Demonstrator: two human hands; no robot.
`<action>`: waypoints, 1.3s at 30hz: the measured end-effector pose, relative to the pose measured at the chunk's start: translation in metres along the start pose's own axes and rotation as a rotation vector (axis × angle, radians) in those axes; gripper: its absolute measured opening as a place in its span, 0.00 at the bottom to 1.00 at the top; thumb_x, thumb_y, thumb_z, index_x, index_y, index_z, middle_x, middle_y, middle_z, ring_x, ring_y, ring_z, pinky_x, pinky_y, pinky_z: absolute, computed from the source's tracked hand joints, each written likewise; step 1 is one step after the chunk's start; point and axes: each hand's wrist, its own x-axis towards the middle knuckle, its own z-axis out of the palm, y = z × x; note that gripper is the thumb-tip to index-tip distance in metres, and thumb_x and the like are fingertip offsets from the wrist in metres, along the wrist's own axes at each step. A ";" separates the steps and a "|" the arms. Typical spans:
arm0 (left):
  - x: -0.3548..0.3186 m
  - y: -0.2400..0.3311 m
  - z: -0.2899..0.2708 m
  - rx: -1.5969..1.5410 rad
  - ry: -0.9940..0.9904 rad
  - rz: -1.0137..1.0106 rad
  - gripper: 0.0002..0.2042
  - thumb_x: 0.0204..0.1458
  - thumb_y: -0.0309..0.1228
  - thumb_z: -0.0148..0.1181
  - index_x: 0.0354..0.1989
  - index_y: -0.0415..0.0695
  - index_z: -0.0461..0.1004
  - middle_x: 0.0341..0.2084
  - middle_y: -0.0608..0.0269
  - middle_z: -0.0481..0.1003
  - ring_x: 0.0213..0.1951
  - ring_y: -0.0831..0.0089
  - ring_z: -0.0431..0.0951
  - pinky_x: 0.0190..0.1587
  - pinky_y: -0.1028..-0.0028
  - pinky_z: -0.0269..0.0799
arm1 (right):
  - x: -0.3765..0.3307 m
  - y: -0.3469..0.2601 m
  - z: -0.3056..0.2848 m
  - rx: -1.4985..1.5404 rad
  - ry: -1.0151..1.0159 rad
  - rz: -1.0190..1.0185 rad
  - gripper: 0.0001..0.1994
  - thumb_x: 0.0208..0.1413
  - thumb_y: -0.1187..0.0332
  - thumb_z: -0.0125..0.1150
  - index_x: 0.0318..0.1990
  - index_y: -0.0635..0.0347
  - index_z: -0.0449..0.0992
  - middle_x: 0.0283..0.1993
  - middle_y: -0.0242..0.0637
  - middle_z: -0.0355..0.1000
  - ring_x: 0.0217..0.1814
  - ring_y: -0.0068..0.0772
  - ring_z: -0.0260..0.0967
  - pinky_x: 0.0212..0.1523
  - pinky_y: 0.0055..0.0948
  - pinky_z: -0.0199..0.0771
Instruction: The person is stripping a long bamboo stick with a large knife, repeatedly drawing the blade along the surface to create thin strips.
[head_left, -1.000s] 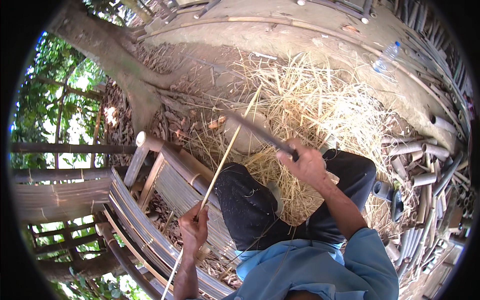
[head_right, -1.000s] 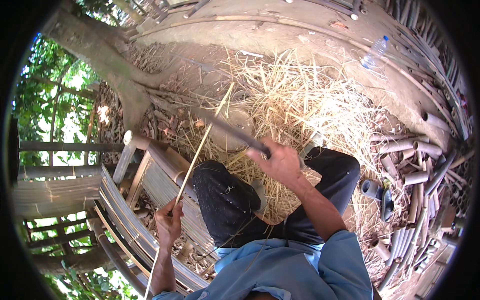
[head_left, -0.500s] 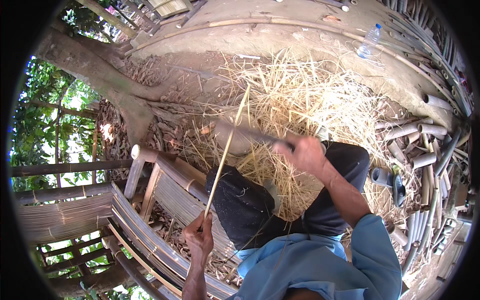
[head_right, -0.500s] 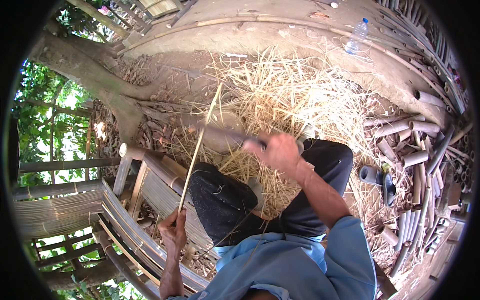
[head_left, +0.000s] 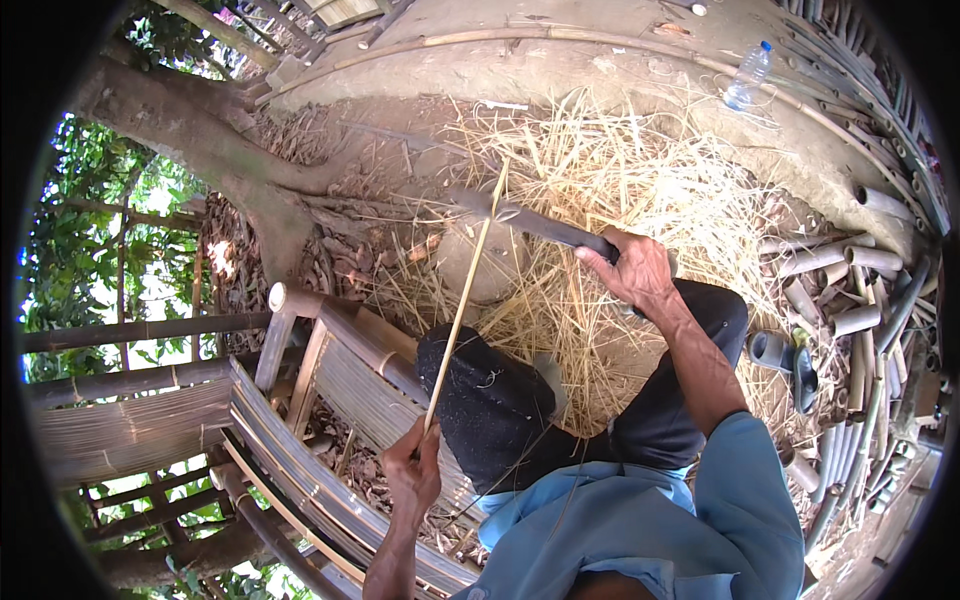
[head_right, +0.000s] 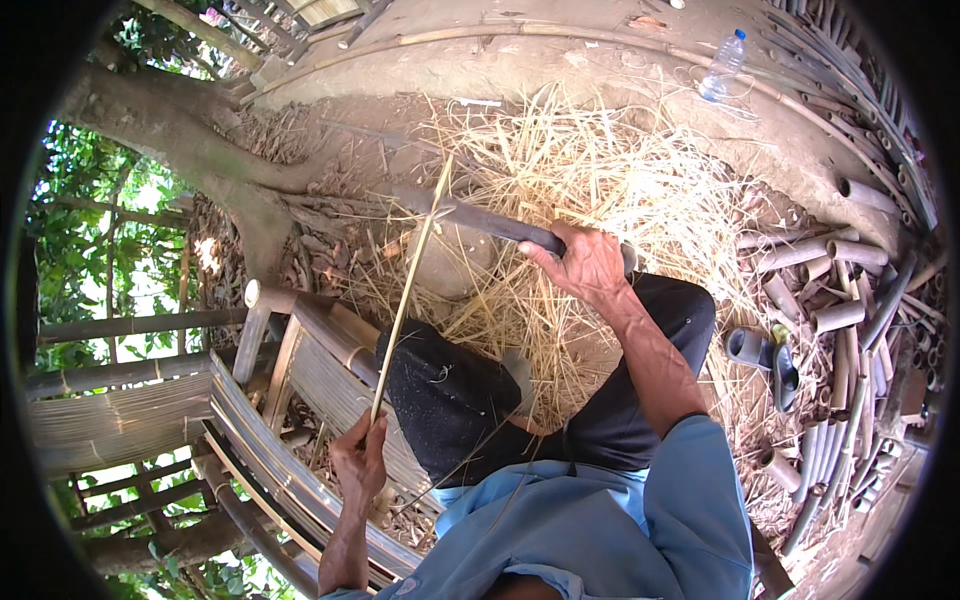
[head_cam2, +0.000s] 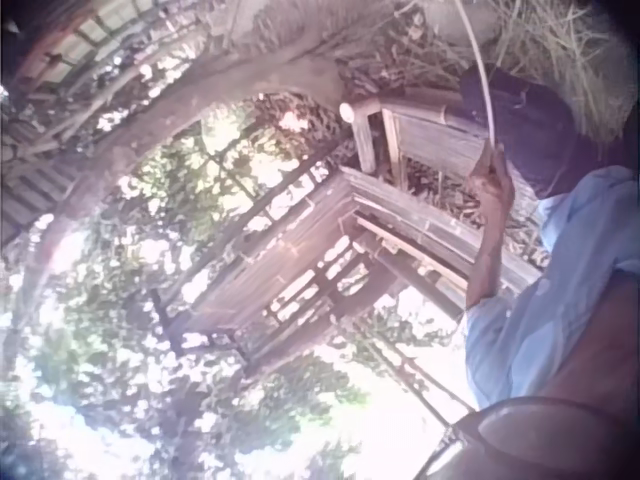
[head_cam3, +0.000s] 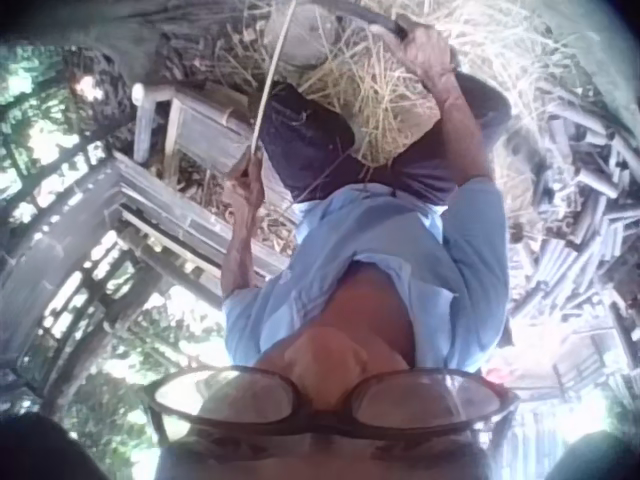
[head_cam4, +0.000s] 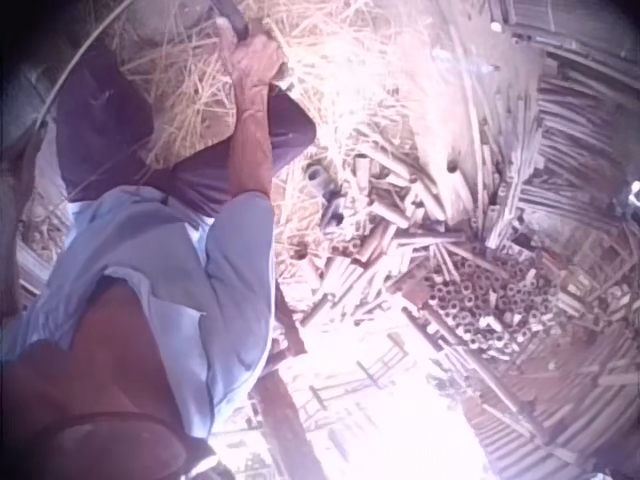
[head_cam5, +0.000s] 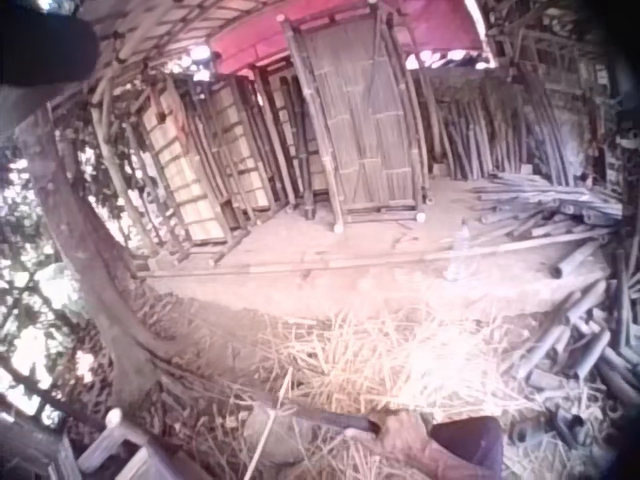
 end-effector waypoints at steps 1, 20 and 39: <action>0.002 -0.004 0.003 -0.056 0.059 0.013 0.09 0.62 0.25 0.58 0.44 0.32 0.81 0.13 0.68 0.67 0.18 0.84 0.63 0.18 0.76 0.52 | 0.001 -0.011 0.001 0.080 -0.069 0.054 0.35 0.59 0.31 0.51 0.35 0.59 0.82 0.17 0.41 0.73 0.18 0.42 0.74 0.23 0.44 0.76; -0.002 0.002 -0.022 -0.395 -0.198 -0.413 0.13 0.64 0.35 0.58 0.46 0.40 0.81 0.10 0.73 0.64 0.12 0.85 0.59 0.15 0.79 0.49 | -0.030 -0.021 0.007 0.086 -0.040 -0.055 0.32 0.59 0.29 0.47 0.36 0.49 0.82 0.21 0.32 0.75 0.15 0.27 0.68 0.17 0.35 0.70; 0.043 0.034 0.027 -0.632 -0.543 -0.403 0.11 0.62 0.33 0.59 0.43 0.36 0.78 0.25 0.58 0.80 0.28 0.75 0.80 0.29 0.75 0.75 | -0.001 -0.080 0.027 1.447 -0.002 0.526 0.12 0.57 0.68 0.70 0.45 0.63 0.79 0.32 0.34 0.76 0.21 0.19 0.66 0.22 0.22 0.68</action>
